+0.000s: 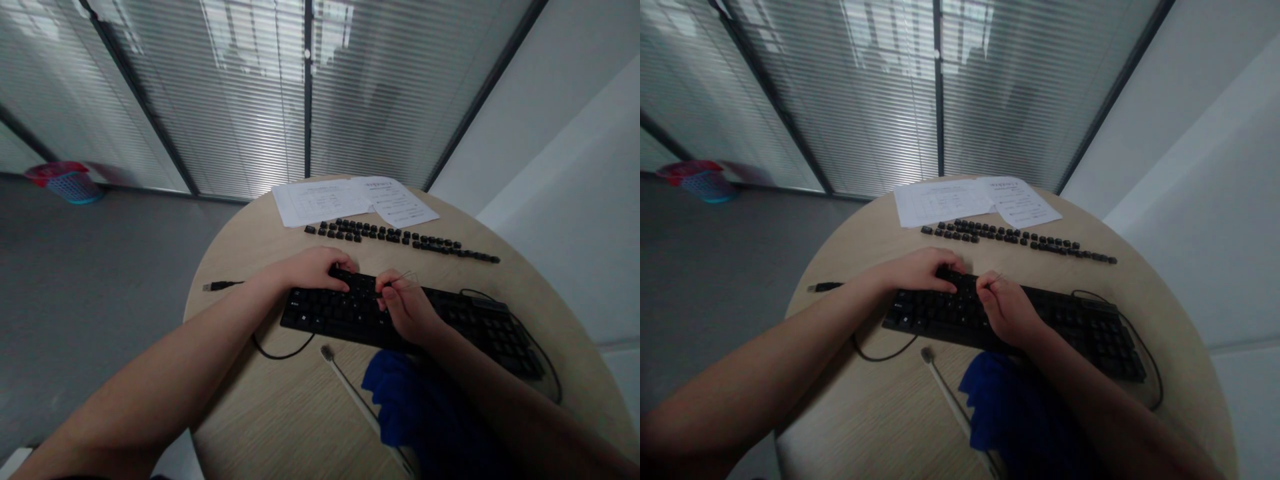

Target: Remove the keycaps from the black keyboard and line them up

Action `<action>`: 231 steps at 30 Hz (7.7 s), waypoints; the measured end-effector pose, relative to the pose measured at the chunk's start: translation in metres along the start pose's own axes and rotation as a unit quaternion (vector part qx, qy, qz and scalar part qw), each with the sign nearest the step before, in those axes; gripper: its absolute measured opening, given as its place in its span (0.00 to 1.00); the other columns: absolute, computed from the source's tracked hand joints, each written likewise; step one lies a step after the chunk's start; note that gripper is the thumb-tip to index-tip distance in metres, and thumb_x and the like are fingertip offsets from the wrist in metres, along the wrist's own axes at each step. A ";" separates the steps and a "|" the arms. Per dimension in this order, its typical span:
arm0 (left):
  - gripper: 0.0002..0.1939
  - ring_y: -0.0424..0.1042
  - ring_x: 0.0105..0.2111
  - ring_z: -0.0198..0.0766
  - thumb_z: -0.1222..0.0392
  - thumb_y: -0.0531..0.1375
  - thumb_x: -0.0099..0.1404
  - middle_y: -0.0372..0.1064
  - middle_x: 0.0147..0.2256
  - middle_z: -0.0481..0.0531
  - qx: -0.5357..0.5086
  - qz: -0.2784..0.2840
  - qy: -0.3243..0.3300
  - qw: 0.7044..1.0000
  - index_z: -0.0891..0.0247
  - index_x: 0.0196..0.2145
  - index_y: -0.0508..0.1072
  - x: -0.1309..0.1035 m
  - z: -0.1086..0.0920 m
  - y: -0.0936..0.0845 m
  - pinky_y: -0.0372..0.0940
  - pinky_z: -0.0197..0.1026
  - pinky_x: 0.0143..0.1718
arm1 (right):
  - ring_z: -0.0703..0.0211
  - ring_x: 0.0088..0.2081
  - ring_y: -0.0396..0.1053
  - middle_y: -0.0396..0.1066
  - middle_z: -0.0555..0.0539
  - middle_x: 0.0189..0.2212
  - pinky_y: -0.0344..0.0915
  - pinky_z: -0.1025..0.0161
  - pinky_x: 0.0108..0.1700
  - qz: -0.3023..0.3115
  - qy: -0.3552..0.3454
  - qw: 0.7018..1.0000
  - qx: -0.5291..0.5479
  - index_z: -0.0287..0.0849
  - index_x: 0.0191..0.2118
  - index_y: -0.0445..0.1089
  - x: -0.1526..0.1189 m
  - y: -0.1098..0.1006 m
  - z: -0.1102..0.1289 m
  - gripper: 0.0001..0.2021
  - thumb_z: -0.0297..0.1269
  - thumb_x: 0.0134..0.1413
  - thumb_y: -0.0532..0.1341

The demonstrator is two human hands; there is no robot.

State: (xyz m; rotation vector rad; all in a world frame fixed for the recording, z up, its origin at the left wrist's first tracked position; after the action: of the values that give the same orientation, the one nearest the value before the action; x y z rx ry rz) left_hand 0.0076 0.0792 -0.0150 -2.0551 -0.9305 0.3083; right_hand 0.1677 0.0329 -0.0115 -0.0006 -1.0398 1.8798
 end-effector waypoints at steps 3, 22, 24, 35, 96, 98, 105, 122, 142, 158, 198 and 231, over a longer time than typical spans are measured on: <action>0.19 0.75 0.42 0.45 0.52 0.67 0.59 0.79 0.44 0.56 0.002 0.003 -0.007 1.000 0.61 0.47 0.80 0.000 0.001 0.000 0.66 0.45 0.44 | 0.58 0.22 0.66 0.67 0.52 0.22 0.60 0.60 0.29 0.000 0.001 1.000 0.001 0.47 0.38 0.63 -0.001 0.000 -0.001 0.13 0.46 0.73 0.49; 0.20 0.76 0.50 0.48 0.50 0.62 0.69 0.77 0.51 0.61 -0.017 -0.003 0.029 0.999 0.62 0.53 0.79 -0.006 -0.010 -0.010 0.67 0.49 0.54 | 0.62 0.23 0.69 0.70 0.49 0.30 0.67 0.64 0.25 -0.099 0.011 0.988 0.121 0.46 0.44 0.67 -0.007 -0.008 -0.020 0.15 0.50 0.75 0.49; 0.19 0.75 0.53 0.47 0.52 0.62 0.70 0.77 0.54 0.60 -0.047 -0.027 0.030 0.998 0.60 0.55 0.78 -0.007 -0.010 -0.015 0.66 0.50 0.57 | 0.61 0.24 0.70 0.71 0.48 0.31 0.68 0.61 0.28 -0.094 -0.037 0.992 0.081 0.46 0.44 0.69 -0.006 -0.011 -0.009 0.13 0.45 0.75 0.50; 0.13 0.78 0.42 0.42 0.53 0.64 0.67 0.82 0.43 0.55 -0.213 -0.029 -0.001 0.977 0.61 0.46 0.81 -0.006 0.003 -0.011 0.71 0.47 0.48 | 0.55 0.38 0.79 0.79 0.43 0.38 0.76 0.56 0.42 -0.075 -0.170 0.982 0.044 0.46 0.46 0.72 -0.005 -0.014 0.026 0.10 0.29 0.69 0.54; 0.14 0.76 0.37 0.43 0.56 0.60 0.67 0.82 0.39 0.55 0.076 -0.004 -0.049 0.996 0.59 0.44 0.84 -0.003 0.015 -0.008 0.66 0.44 0.42 | 0.56 0.30 0.74 0.81 0.45 0.39 0.70 0.58 0.40 -0.065 0.062 0.953 -0.290 0.43 0.44 0.78 0.035 -0.053 -0.013 0.08 0.36 0.59 0.68; 0.14 0.76 0.39 0.43 0.56 0.60 0.67 0.82 0.40 0.54 0.076 0.002 -0.048 0.996 0.58 0.44 0.84 -0.002 0.016 -0.006 0.65 0.44 0.43 | 0.55 0.34 0.76 0.82 0.46 0.39 0.69 0.58 0.44 0.000 0.120 0.949 -0.291 0.44 0.43 0.78 0.051 -0.049 -0.039 0.07 0.36 0.59 0.68; 0.15 0.77 0.39 0.43 0.55 0.61 0.67 0.83 0.41 0.55 0.073 0.011 -0.048 0.996 0.59 0.46 0.84 -0.002 0.024 -0.005 0.66 0.43 0.43 | 0.52 0.42 0.79 0.83 0.46 0.40 0.69 0.61 0.44 0.118 0.209 0.915 -0.324 0.44 0.45 0.80 0.095 -0.026 -0.095 0.09 0.35 0.58 0.68; 0.14 0.76 0.34 0.43 0.55 0.62 0.68 0.83 0.37 0.55 0.065 -0.048 -0.020 0.997 0.59 0.46 0.84 0.000 0.014 -0.022 0.64 0.42 0.37 | 0.50 0.43 0.78 0.83 0.45 0.42 0.71 0.56 0.46 0.112 0.134 0.912 -0.370 0.47 0.47 0.82 0.118 -0.006 -0.086 0.11 0.37 0.62 0.64; 0.14 0.76 0.34 0.44 0.55 0.62 0.68 0.82 0.37 0.57 0.068 -0.049 -0.016 0.996 0.61 0.45 0.85 -0.001 0.009 -0.025 0.65 0.44 0.39 | 0.48 0.41 0.78 0.83 0.42 0.40 0.70 0.55 0.45 0.017 0.107 0.926 -0.361 0.44 0.44 0.81 0.107 -0.029 -0.065 0.13 0.43 0.67 0.61; 0.20 0.73 0.34 0.42 0.52 0.53 0.74 0.78 0.34 0.56 0.093 -0.020 -0.032 0.995 0.62 0.33 0.80 0.001 0.016 -0.018 0.63 0.43 0.39 | 0.62 0.13 0.51 0.48 0.58 0.10 0.65 0.58 0.22 -0.147 0.231 0.894 0.354 0.47 0.25 0.66 -0.005 -0.061 -0.040 0.32 0.71 0.64 0.51; 0.22 0.70 0.34 0.44 0.36 0.59 0.66 0.76 0.35 0.55 0.177 0.075 -0.111 0.975 0.59 0.33 0.75 0.012 0.023 -0.003 0.60 0.44 0.34 | 0.68 0.17 0.57 0.56 0.59 0.17 0.49 0.69 0.20 -0.088 0.179 0.943 0.266 0.46 0.33 0.62 -0.009 -0.008 -0.040 0.25 0.65 0.65 0.56; 0.21 0.70 0.32 0.43 0.37 0.59 0.66 0.75 0.33 0.54 0.197 0.067 -0.093 0.974 0.59 0.32 0.75 0.014 0.025 -0.001 0.57 0.44 0.31 | 0.62 0.21 0.63 0.65 0.54 0.23 0.60 0.64 0.26 -0.006 0.210 0.970 0.123 0.46 0.37 0.61 -0.008 -0.002 -0.036 0.11 0.47 0.69 0.52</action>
State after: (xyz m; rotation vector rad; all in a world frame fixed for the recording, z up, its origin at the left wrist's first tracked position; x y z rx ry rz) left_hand 0.0040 0.1050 -0.0283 -1.7435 -0.7667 0.7098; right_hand 0.1884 0.0508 -0.0366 -0.2384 -0.5143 1.8777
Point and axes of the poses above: each hand's wrist, its own x-axis towards the middle knuckle, its own y-axis out of the palm, z = x × y, the point moved 8 cm from there along x, towards the middle knuckle
